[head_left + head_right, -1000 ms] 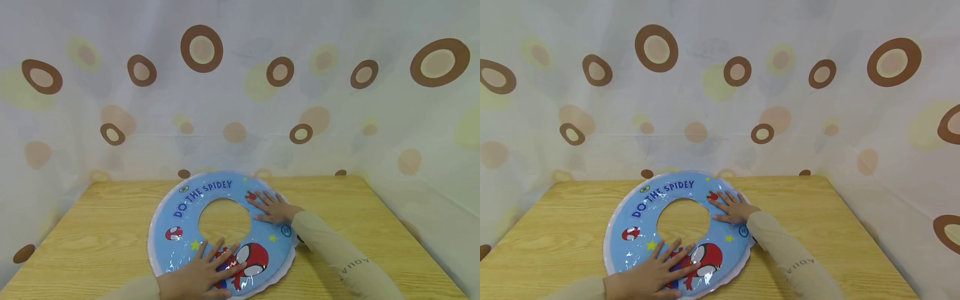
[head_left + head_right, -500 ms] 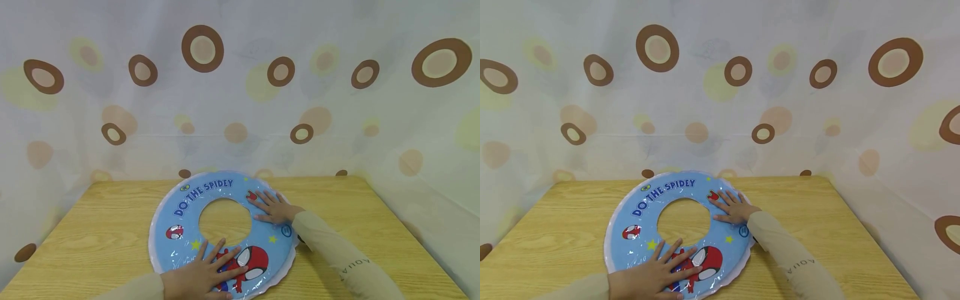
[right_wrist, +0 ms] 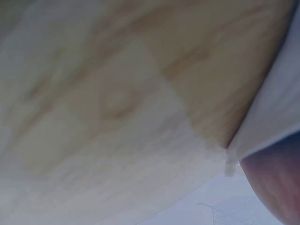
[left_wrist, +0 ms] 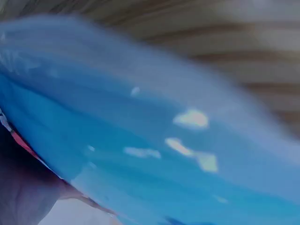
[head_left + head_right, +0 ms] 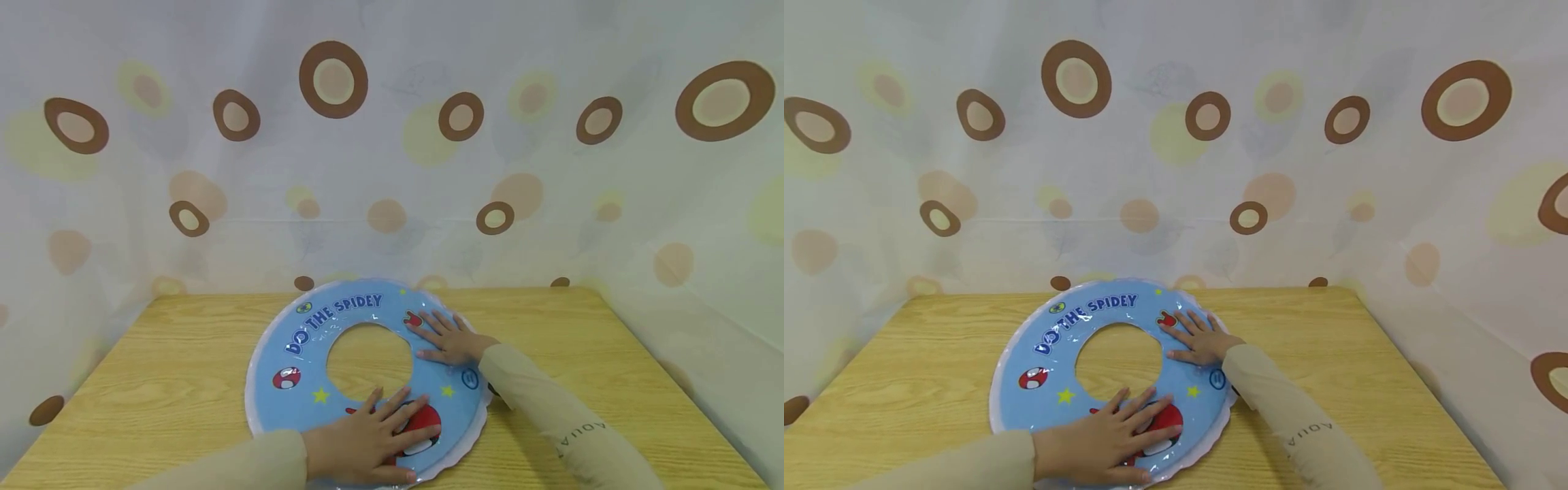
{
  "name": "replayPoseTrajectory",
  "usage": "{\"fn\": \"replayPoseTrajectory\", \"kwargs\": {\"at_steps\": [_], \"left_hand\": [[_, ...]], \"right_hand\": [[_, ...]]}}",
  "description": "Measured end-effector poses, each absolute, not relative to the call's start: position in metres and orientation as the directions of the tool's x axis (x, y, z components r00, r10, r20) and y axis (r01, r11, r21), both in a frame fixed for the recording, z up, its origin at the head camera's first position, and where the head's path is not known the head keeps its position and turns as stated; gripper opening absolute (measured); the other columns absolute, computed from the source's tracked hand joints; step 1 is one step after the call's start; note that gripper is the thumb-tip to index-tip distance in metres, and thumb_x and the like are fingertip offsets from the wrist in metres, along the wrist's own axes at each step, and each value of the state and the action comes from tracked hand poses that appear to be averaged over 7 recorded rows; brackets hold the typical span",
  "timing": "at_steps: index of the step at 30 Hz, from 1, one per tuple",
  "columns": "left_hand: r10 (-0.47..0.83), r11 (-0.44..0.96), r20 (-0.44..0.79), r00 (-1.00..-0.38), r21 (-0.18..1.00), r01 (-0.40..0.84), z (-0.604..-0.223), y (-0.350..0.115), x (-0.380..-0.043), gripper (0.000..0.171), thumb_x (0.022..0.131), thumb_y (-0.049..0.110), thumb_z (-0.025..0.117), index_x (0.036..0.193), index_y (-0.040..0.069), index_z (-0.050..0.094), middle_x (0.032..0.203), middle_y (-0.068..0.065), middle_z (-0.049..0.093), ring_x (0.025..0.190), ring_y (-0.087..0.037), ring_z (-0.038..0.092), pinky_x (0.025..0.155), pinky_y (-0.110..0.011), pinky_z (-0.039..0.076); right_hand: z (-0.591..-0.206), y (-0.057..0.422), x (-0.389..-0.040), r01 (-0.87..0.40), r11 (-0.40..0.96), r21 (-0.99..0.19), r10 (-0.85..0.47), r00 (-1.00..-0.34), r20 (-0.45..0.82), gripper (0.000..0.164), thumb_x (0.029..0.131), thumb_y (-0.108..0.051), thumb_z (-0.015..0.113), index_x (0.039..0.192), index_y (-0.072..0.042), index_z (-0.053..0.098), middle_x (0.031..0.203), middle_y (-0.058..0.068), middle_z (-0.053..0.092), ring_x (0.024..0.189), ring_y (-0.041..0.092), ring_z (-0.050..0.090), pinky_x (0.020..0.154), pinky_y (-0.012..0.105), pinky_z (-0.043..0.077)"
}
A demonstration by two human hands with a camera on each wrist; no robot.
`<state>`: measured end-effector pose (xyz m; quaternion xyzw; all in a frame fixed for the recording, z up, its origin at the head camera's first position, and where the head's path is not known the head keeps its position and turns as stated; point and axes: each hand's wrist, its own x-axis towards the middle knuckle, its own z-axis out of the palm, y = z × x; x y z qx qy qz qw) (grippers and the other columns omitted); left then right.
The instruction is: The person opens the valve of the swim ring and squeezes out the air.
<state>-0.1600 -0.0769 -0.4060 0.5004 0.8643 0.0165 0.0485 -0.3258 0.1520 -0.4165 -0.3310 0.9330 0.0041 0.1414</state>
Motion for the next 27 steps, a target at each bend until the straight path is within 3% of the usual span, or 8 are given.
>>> {"fn": "replayPoseTrajectory", "kwargs": {"at_steps": [12, 18, 27], "left_hand": [[0.850, 0.517, -0.188, -0.492, 0.117, 0.848, -0.411, -0.055, -0.163, 0.058, 0.091, 0.064, 0.014, 0.141, 0.045, -0.008, 0.154, 0.005, -0.013, 0.142, -0.032, -0.005, 0.108, -0.062, 0.012], [0.846, 0.522, -0.196, -0.496, 0.111, 0.846, -0.410, -0.054, -0.163, 0.058, 0.090, 0.064, 0.015, 0.141, 0.046, -0.007, 0.155, 0.005, -0.011, 0.142, -0.032, -0.003, 0.108, -0.062, 0.012], [0.839, 0.528, -0.213, -0.500, 0.099, 0.844, -0.406, -0.053, -0.161, 0.059, 0.090, 0.065, 0.015, 0.141, 0.046, -0.007, 0.155, 0.005, -0.008, 0.142, -0.032, -0.002, 0.108, -0.061, 0.015]], "right_hand": [[-0.420, 0.152, -0.325, -0.641, 0.764, -0.078, -0.637, -0.730, -0.249, 0.069, 0.090, -0.065, 0.020, 0.148, -0.029, 0.009, 0.156, 0.007, -0.003, 0.142, 0.032, -0.004, 0.110, 0.059, 0.001], [-0.409, 0.149, -0.318, -0.646, 0.761, -0.060, -0.639, -0.732, -0.237, 0.062, 0.094, -0.055, 0.028, 0.147, -0.025, 0.015, 0.155, 0.010, 0.002, 0.141, 0.036, 0.002, 0.109, 0.061, 0.006], [-0.424, 0.153, -0.327, -0.636, 0.768, -0.073, -0.634, -0.740, -0.224, 0.065, 0.091, -0.062, 0.026, 0.147, -0.033, 0.009, 0.156, 0.002, -0.004, 0.142, 0.030, -0.003, 0.110, 0.059, 0.002]]}}
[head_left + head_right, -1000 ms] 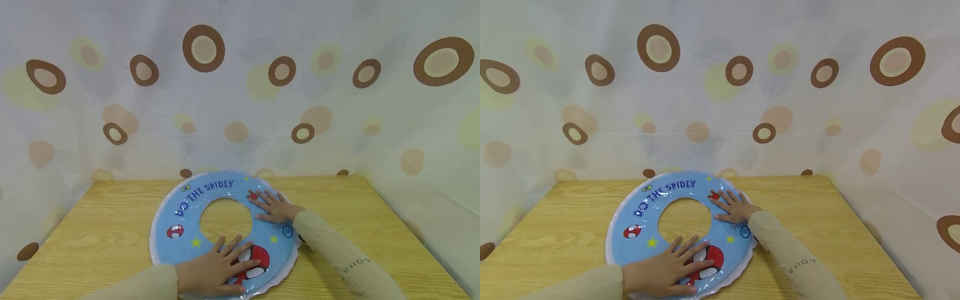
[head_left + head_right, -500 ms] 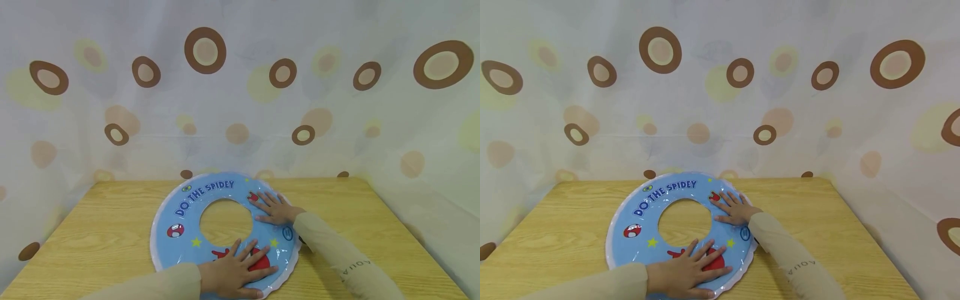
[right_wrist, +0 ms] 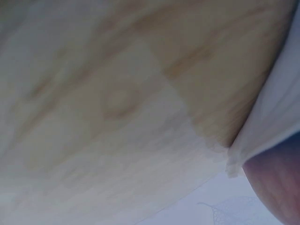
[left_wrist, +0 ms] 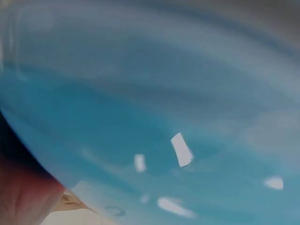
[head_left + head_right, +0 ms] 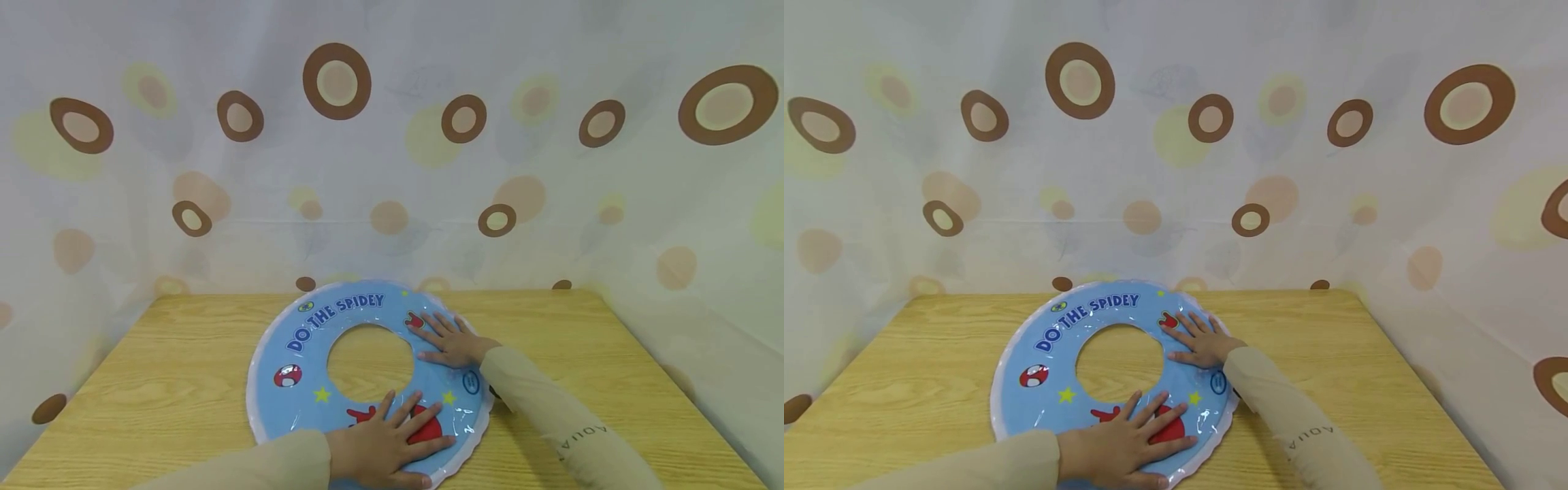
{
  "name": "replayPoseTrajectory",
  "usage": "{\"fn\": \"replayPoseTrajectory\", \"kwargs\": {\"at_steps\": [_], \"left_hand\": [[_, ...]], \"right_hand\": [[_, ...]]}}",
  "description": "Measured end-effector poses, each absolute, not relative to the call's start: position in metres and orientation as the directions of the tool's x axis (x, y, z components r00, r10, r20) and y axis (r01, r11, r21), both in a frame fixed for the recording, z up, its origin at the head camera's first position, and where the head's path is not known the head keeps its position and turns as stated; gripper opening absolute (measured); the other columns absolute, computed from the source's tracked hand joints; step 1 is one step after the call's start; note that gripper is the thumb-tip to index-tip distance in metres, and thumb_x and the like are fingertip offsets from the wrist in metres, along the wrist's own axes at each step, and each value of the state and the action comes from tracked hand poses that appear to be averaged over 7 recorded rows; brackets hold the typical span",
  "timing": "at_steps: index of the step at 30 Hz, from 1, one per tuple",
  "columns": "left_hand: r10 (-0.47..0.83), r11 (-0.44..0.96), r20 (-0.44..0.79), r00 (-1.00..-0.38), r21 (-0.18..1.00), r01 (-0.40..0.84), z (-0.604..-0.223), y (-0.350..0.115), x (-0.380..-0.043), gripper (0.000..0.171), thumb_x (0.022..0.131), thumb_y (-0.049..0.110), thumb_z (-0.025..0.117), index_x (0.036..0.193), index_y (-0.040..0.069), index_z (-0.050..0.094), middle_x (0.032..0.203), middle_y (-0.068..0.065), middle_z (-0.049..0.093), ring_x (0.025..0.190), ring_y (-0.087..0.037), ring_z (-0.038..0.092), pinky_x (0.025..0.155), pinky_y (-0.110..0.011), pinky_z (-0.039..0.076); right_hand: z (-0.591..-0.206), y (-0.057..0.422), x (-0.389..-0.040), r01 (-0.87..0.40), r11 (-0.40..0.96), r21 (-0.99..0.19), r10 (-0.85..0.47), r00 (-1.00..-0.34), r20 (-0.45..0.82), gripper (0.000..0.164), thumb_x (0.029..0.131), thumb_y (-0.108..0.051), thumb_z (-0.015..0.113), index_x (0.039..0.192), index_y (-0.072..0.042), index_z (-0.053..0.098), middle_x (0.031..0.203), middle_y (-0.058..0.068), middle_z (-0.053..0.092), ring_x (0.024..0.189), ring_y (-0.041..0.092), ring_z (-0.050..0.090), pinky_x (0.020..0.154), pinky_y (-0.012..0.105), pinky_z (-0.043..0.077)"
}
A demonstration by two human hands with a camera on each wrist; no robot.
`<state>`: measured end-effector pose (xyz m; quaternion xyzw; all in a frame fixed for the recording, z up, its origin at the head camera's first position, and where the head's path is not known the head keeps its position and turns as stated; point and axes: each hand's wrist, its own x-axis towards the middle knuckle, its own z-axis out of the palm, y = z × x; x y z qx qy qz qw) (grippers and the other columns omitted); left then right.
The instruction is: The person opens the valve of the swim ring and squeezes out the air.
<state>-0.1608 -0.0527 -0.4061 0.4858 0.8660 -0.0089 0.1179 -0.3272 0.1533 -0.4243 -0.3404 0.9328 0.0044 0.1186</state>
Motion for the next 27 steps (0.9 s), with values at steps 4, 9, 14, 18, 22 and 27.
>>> {"fn": "replayPoseTrajectory", "kwargs": {"at_steps": [4, 9, 14, 18, 22, 27], "left_hand": [[0.850, 0.517, -0.190, -0.492, 0.116, 0.848, -0.404, -0.051, -0.164, 0.058, 0.091, 0.064, 0.015, 0.143, 0.045, 0.000, 0.156, 0.003, -0.002, 0.142, -0.032, 0.003, 0.107, -0.061, 0.017], [0.850, 0.522, -0.152, -0.504, 0.117, 0.845, -0.405, -0.045, -0.167, 0.057, 0.091, 0.063, 0.013, 0.144, 0.044, 0.001, 0.156, 0.001, -0.001, 0.142, -0.032, 0.004, 0.106, -0.062, 0.017], [0.832, 0.545, -0.201, -0.517, 0.121, 0.830, -0.407, -0.042, -0.166, 0.059, 0.090, 0.064, 0.014, 0.141, 0.045, -0.008, 0.155, 0.003, -0.010, 0.142, -0.032, -0.004, 0.107, -0.063, 0.010], [0.826, 0.553, -0.216, -0.521, 0.127, 0.824, -0.407, -0.041, -0.166, 0.058, 0.090, 0.064, 0.014, 0.141, 0.046, -0.008, 0.155, 0.004, -0.010, 0.142, -0.031, -0.004, 0.107, -0.063, 0.009], [0.826, 0.553, -0.219, -0.520, 0.132, 0.822, -0.407, -0.040, -0.166, 0.058, 0.091, 0.064, 0.015, 0.141, 0.046, -0.007, 0.155, 0.003, -0.009, 0.142, -0.032, -0.003, 0.107, -0.063, 0.010], [0.821, 0.558, -0.220, -0.528, 0.112, 0.822, -0.405, -0.040, -0.164, 0.057, 0.090, 0.064, 0.013, 0.141, 0.046, -0.007, 0.155, 0.003, -0.008, 0.142, -0.032, -0.001, 0.108, -0.062, 0.011]], "right_hand": [[-0.421, 0.154, -0.327, -0.641, 0.762, -0.096, -0.644, -0.731, -0.227, 0.067, 0.090, -0.064, 0.022, 0.147, -0.031, 0.010, 0.156, 0.005, -0.003, 0.142, 0.032, -0.003, 0.109, 0.060, 0.001], [-0.414, 0.153, -0.323, -0.645, 0.757, -0.108, -0.650, -0.723, -0.234, 0.067, 0.091, -0.062, 0.024, 0.148, -0.027, 0.012, 0.155, 0.010, -0.001, 0.141, 0.035, -0.002, 0.109, 0.061, 0.000], [-0.413, 0.152, -0.321, -0.654, 0.746, -0.124, -0.663, -0.713, -0.226, 0.066, 0.093, -0.059, 0.027, 0.147, -0.025, 0.014, 0.155, 0.012, 0.001, 0.141, 0.037, -0.001, 0.108, 0.062, 0.001], [-0.420, 0.153, -0.325, -0.648, 0.757, -0.084, -0.648, -0.728, -0.223, 0.067, 0.091, -0.064, 0.023, 0.147, -0.031, 0.010, 0.156, 0.006, -0.002, 0.142, 0.032, -0.003, 0.110, 0.060, 0.001], [-0.426, 0.155, -0.330, -0.641, 0.764, -0.077, -0.640, -0.736, -0.222, 0.066, 0.091, -0.062, 0.025, 0.147, -0.032, 0.009, 0.156, 0.003, -0.004, 0.142, 0.030, -0.004, 0.110, 0.058, 0.002], [-0.426, 0.154, -0.330, -0.632, 0.771, -0.084, -0.632, -0.739, -0.234, 0.064, 0.092, -0.061, 0.027, 0.147, -0.033, 0.009, 0.156, 0.002, -0.005, 0.142, 0.030, -0.005, 0.110, 0.059, 0.002]]}}
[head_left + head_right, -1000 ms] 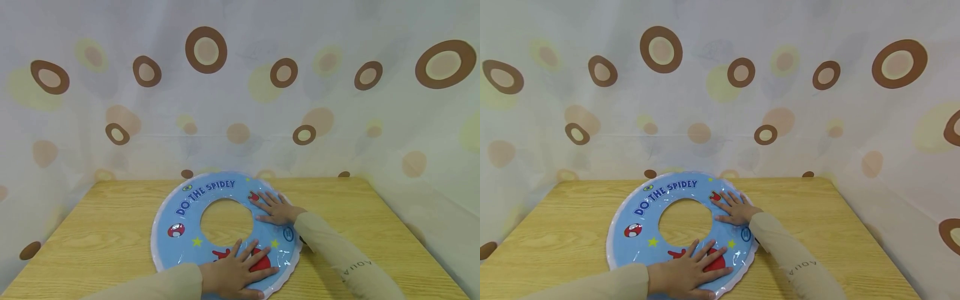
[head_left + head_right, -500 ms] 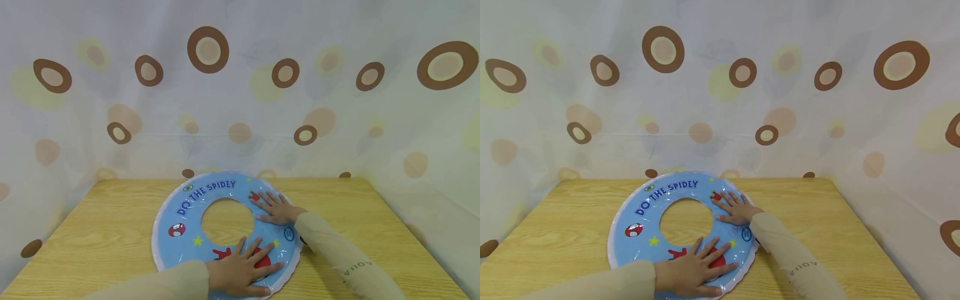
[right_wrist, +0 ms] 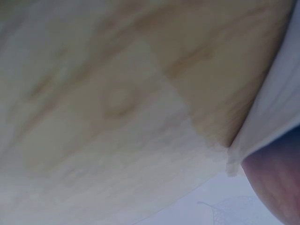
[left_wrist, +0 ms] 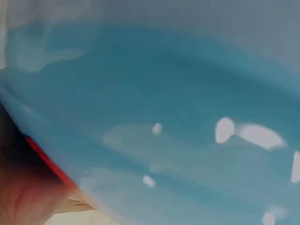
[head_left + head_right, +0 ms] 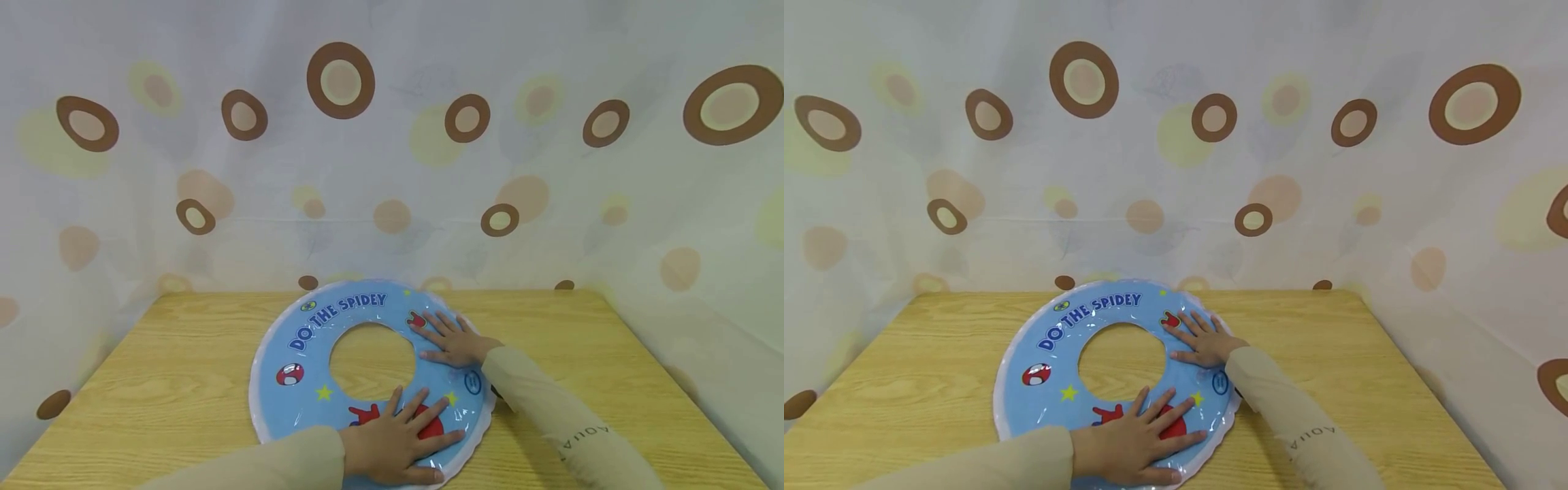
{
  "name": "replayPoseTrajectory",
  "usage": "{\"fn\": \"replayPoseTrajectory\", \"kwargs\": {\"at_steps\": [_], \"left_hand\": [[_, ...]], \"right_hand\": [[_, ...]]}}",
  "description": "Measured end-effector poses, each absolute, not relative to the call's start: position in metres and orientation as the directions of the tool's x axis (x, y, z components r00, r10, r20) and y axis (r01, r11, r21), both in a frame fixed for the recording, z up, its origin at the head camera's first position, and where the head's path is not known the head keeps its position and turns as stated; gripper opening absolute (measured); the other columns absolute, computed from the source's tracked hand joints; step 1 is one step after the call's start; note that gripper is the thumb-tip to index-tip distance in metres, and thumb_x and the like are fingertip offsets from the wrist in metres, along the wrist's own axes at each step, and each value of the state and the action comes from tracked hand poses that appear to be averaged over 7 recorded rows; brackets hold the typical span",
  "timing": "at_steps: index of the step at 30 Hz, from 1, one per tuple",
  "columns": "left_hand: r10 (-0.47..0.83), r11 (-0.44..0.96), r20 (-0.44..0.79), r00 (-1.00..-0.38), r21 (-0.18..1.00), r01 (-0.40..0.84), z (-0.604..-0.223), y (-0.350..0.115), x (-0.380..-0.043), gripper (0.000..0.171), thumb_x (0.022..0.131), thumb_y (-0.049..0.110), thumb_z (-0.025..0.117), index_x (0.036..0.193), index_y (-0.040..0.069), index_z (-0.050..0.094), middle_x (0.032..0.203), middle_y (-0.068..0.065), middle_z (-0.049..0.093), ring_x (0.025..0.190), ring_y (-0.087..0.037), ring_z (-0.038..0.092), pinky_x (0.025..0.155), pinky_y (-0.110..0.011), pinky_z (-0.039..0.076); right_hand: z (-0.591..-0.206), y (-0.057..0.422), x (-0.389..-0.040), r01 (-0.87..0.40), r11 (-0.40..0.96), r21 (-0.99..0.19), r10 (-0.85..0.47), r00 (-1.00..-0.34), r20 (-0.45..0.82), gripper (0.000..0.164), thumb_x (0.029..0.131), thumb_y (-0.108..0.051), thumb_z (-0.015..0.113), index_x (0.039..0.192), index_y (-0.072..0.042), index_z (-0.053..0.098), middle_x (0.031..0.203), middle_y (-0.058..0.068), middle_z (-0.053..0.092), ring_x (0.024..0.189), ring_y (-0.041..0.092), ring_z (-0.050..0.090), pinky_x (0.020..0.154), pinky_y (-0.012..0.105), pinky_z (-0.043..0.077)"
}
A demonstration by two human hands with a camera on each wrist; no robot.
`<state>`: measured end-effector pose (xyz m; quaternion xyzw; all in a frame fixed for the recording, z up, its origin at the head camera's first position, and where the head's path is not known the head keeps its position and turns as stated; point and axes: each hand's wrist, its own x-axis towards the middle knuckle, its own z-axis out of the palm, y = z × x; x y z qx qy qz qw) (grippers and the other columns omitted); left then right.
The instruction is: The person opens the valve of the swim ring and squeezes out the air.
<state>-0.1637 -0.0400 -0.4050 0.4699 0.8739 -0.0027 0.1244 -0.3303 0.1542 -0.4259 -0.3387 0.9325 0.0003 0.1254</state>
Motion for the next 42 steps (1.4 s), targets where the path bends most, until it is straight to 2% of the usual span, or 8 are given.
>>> {"fn": "replayPoseTrajectory", "kwargs": {"at_steps": [7, 14, 19, 25, 30, 35, 42], "left_hand": [[0.822, 0.561, -0.200, -0.533, 0.120, 0.819, -0.405, -0.060, -0.156, 0.057, 0.090, 0.064, 0.014, 0.142, 0.046, -0.004, 0.156, 0.003, -0.004, 0.143, -0.029, -0.002, 0.108, -0.060, 0.015], [0.786, 0.619, -0.120, -0.607, 0.139, 0.773, -0.412, -0.103, -0.144, 0.058, 0.090, 0.064, 0.020, 0.143, 0.045, 0.006, 0.156, 0.003, 0.002, 0.141, -0.036, 0.003, 0.104, -0.066, 0.015], [0.770, 0.637, -0.079, -0.633, 0.134, 0.759, -0.419, -0.118, -0.139, 0.056, 0.092, 0.060, 0.021, 0.144, 0.042, 0.013, 0.156, 0.000, 0.006, 0.140, -0.038, 0.008, 0.102, -0.068, 0.015], [0.769, 0.635, -0.091, -0.632, 0.221, 0.741, -0.425, -0.123, -0.140, 0.055, 0.092, 0.060, 0.022, 0.144, 0.043, 0.013, 0.156, 0.002, 0.003, 0.141, -0.037, 0.004, 0.102, -0.069, 0.010], [0.775, 0.627, -0.100, -0.624, 0.256, 0.736, -0.428, -0.123, -0.142, 0.056, 0.091, 0.061, 0.021, 0.144, 0.044, 0.013, 0.156, 0.002, 0.002, 0.141, -0.037, 0.004, 0.102, -0.070, 0.007], [0.776, 0.619, -0.089, -0.624, 0.296, 0.727, -0.427, -0.124, -0.141, 0.055, 0.092, 0.059, 0.025, 0.144, 0.043, 0.014, 0.156, 0.002, 0.003, 0.141, -0.037, 0.004, 0.102, -0.070, 0.007], [0.731, 0.668, -0.083, -0.677, 0.287, 0.686, -0.429, -0.138, -0.145, 0.056, 0.091, 0.062, 0.023, 0.143, 0.045, 0.013, 0.156, 0.007, 0.002, 0.140, -0.039, 0.001, 0.102, -0.070, 0.006]], "right_hand": [[-0.425, 0.153, -0.329, -0.636, 0.768, -0.077, -0.635, -0.739, -0.224, 0.064, 0.092, -0.060, 0.027, 0.147, -0.032, 0.009, 0.156, 0.003, -0.004, 0.142, 0.030, -0.004, 0.110, 0.059, 0.002], [-0.426, 0.152, -0.330, -0.618, 0.783, -0.072, -0.615, -0.751, -0.242, 0.066, 0.091, -0.062, 0.027, 0.147, -0.032, 0.008, 0.156, 0.003, -0.005, 0.142, 0.030, -0.005, 0.111, 0.058, 0.000], [-0.426, 0.150, -0.331, -0.608, 0.791, -0.067, -0.602, -0.754, -0.264, 0.069, 0.089, -0.066, 0.024, 0.147, -0.033, 0.006, 0.156, 0.003, -0.006, 0.142, 0.030, -0.005, 0.110, 0.058, -0.001], [-0.426, 0.147, -0.330, -0.605, 0.795, -0.047, -0.594, -0.758, -0.269, 0.069, 0.089, -0.066, 0.023, 0.147, -0.033, 0.006, 0.156, 0.003, -0.006, 0.142, 0.030, -0.005, 0.111, 0.057, 0.000], [-0.417, 0.147, -0.322, -0.614, 0.786, -0.070, -0.610, -0.752, -0.251, 0.065, 0.093, -0.057, 0.030, 0.147, -0.027, 0.012, 0.155, 0.008, 0.001, 0.142, 0.034, -0.001, 0.109, 0.060, 0.002], [-0.422, 0.149, -0.325, -0.613, 0.788, -0.056, -0.605, -0.754, -0.256, 0.066, 0.092, -0.060, 0.027, 0.147, -0.031, 0.008, 0.156, 0.005, -0.003, 0.142, 0.031, -0.004, 0.110, 0.058, 0.001], [-0.419, 0.149, -0.324, -0.627, 0.773, -0.097, -0.629, -0.738, -0.244, 0.067, 0.092, -0.059, 0.028, 0.148, -0.026, 0.012, 0.155, 0.010, 0.001, 0.141, 0.036, -0.002, 0.109, 0.061, 0.000]]}}
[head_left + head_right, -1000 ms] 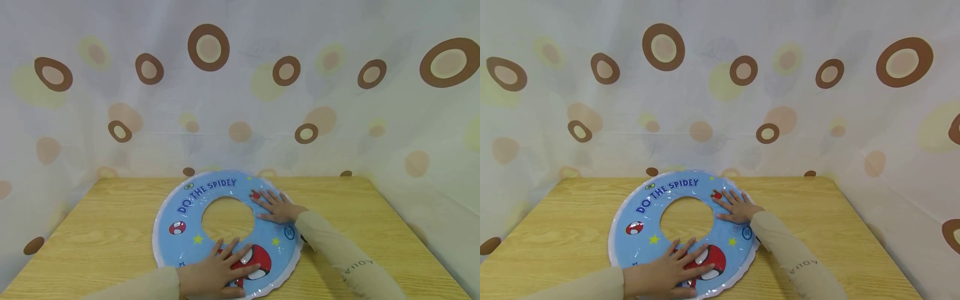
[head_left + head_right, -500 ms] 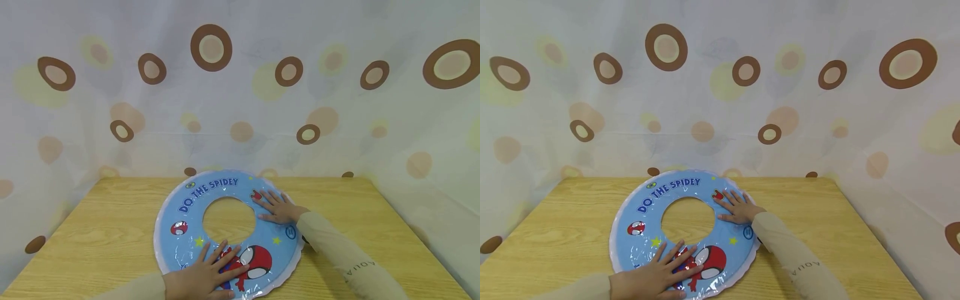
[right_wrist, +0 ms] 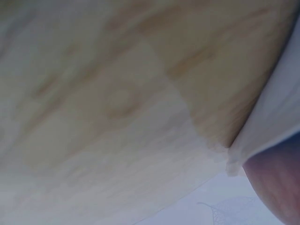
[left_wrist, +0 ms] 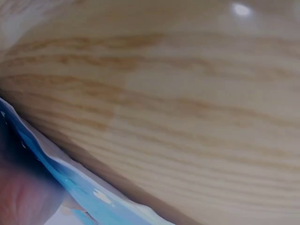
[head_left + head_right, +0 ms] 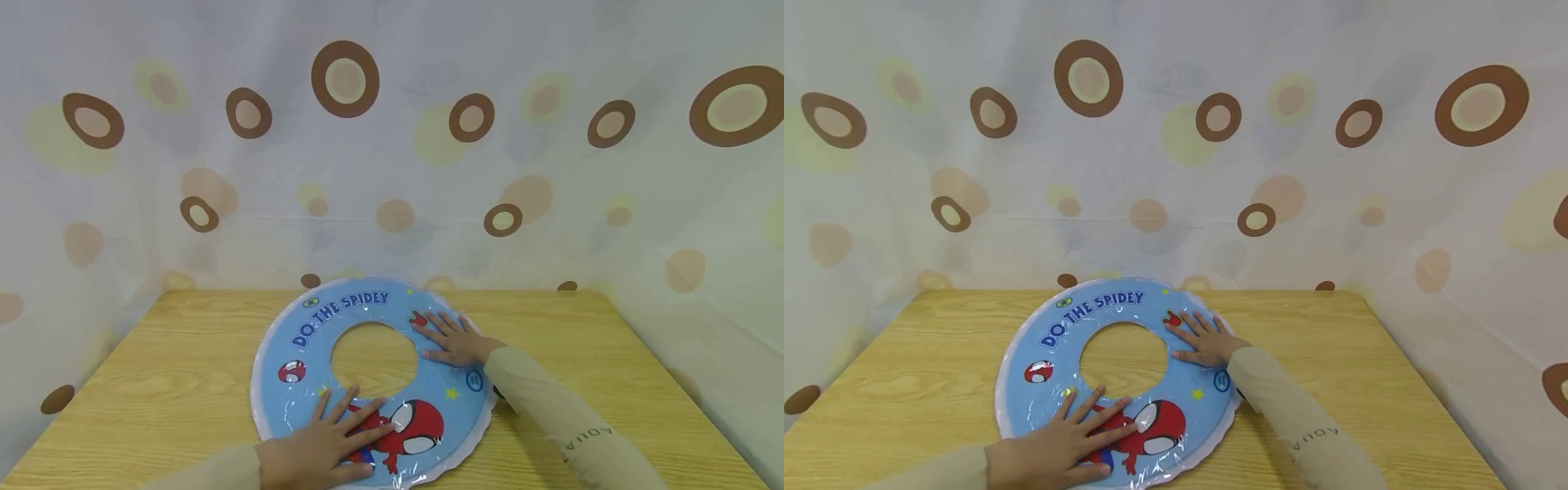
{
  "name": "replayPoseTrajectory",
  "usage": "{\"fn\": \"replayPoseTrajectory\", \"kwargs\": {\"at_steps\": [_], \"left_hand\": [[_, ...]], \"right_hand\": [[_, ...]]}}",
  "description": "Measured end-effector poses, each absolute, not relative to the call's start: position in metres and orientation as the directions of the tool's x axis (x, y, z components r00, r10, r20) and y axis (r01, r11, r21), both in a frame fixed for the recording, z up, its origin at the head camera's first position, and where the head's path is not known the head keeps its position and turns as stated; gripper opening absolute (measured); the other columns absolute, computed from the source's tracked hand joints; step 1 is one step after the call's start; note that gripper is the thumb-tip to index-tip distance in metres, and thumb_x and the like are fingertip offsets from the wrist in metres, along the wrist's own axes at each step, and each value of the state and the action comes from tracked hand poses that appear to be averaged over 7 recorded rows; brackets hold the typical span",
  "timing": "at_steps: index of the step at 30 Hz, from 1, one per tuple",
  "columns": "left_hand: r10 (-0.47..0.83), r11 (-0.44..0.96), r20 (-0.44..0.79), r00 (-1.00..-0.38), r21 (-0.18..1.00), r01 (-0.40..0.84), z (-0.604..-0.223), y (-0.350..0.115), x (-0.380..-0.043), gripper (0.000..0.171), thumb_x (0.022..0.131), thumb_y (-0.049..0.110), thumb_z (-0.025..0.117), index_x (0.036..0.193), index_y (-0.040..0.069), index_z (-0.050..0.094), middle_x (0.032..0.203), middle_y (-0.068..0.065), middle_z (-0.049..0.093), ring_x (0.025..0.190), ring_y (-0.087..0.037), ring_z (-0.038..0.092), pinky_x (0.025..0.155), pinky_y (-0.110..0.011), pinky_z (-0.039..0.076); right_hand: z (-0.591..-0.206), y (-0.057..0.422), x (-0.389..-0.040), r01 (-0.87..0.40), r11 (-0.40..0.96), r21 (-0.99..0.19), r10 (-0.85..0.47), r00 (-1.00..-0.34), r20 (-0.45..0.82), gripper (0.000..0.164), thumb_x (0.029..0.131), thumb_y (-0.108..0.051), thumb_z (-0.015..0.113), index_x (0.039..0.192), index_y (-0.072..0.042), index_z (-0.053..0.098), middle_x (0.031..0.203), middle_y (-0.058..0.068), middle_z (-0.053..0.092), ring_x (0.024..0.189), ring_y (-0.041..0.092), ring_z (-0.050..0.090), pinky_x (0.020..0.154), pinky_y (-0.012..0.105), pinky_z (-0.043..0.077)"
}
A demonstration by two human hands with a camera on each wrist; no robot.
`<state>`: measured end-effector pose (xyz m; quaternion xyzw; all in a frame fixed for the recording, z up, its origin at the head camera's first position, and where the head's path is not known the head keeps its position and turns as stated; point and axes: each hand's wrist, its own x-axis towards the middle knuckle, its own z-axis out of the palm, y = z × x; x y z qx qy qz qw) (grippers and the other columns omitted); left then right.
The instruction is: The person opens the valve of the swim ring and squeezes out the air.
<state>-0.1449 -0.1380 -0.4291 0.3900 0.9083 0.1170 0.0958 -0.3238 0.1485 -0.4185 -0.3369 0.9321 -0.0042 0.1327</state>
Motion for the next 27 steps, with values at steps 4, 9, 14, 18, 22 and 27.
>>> {"fn": "replayPoseTrajectory", "kwargs": {"at_steps": [4, 9, 14, 18, 22, 27], "left_hand": [[0.655, 0.743, -0.071, -0.752, 0.240, 0.625, -0.431, -0.152, -0.152, 0.057, 0.090, 0.064, 0.023, 0.143, 0.045, 0.013, 0.156, 0.005, 0.003, 0.140, -0.040, -0.002, 0.103, -0.069, 0.000], [0.531, 0.831, -0.031, -0.847, 0.216, 0.513, -0.430, -0.166, -0.159, 0.063, 0.087, 0.066, 0.029, 0.144, 0.041, 0.018, 0.156, -0.003, 0.006, 0.139, -0.044, -0.004, 0.101, -0.070, -0.005], [0.474, 0.857, -0.049, -0.879, 0.256, 0.447, -0.431, -0.171, -0.162, 0.068, 0.085, 0.069, 0.031, 0.144, 0.039, 0.019, 0.156, -0.006, 0.003, 0.136, -0.050, -0.005, 0.098, -0.074, -0.005], [0.461, 0.862, -0.092, -0.883, 0.283, 0.421, -0.432, -0.171, -0.163, 0.069, 0.083, 0.071, 0.031, 0.144, 0.041, 0.018, 0.156, -0.005, -0.001, 0.136, -0.050, -0.007, 0.097, -0.075, -0.004], [0.454, 0.865, -0.112, -0.884, 0.292, 0.408, -0.432, -0.172, -0.164, 0.069, 0.083, 0.070, 0.033, 0.144, 0.041, 0.018, 0.156, -0.004, -0.002, 0.136, -0.050, -0.008, 0.097, -0.074, -0.006], [0.449, 0.869, -0.129, -0.884, 0.292, 0.399, -0.429, -0.171, -0.165, 0.070, 0.083, 0.069, 0.035, 0.144, 0.040, 0.019, 0.156, -0.005, -0.001, 0.136, -0.050, -0.008, 0.097, -0.074, -0.006]], "right_hand": [[-0.421, 0.150, -0.326, -0.625, 0.773, -0.112, -0.630, -0.736, -0.247, 0.069, 0.090, -0.064, 0.025, 0.148, -0.029, 0.008, 0.155, 0.008, -0.002, 0.142, 0.034, -0.004, 0.109, 0.060, -0.002], [-0.426, 0.152, -0.329, -0.625, 0.772, -0.116, -0.632, -0.737, -0.241, 0.069, 0.090, -0.065, 0.025, 0.147, -0.031, 0.007, 0.156, 0.006, -0.004, 0.142, 0.032, -0.004, 0.110, 0.059, -0.001], [-0.424, 0.152, -0.328, -0.624, 0.772, -0.123, -0.632, -0.735, -0.246, 0.068, 0.091, -0.063, 0.026, 0.148, -0.029, 0.009, 0.156, 0.007, -0.002, 0.142, 0.034, -0.004, 0.109, 0.060, -0.002], [-0.420, 0.152, -0.324, -0.639, 0.749, -0.174, -0.662, -0.717, -0.219, 0.070, 0.090, -0.064, 0.027, 0.147, -0.029, 0.010, 0.155, 0.011, 0.000, 0.141, 0.037, -0.003, 0.108, 0.062, -0.003], [-0.414, 0.151, -0.319, -0.640, 0.737, -0.219, -0.676, -0.706, -0.211, 0.069, 0.088, -0.066, 0.027, 0.147, -0.034, 0.009, 0.155, 0.009, -0.002, 0.141, 0.037, -0.005, 0.107, 0.062, -0.006], [-0.412, 0.148, -0.319, -0.623, 0.766, -0.156, -0.641, -0.727, -0.244, 0.066, 0.092, -0.059, 0.031, 0.147, -0.028, 0.011, 0.155, 0.009, -0.001, 0.141, 0.035, -0.005, 0.109, 0.060, -0.003]]}}
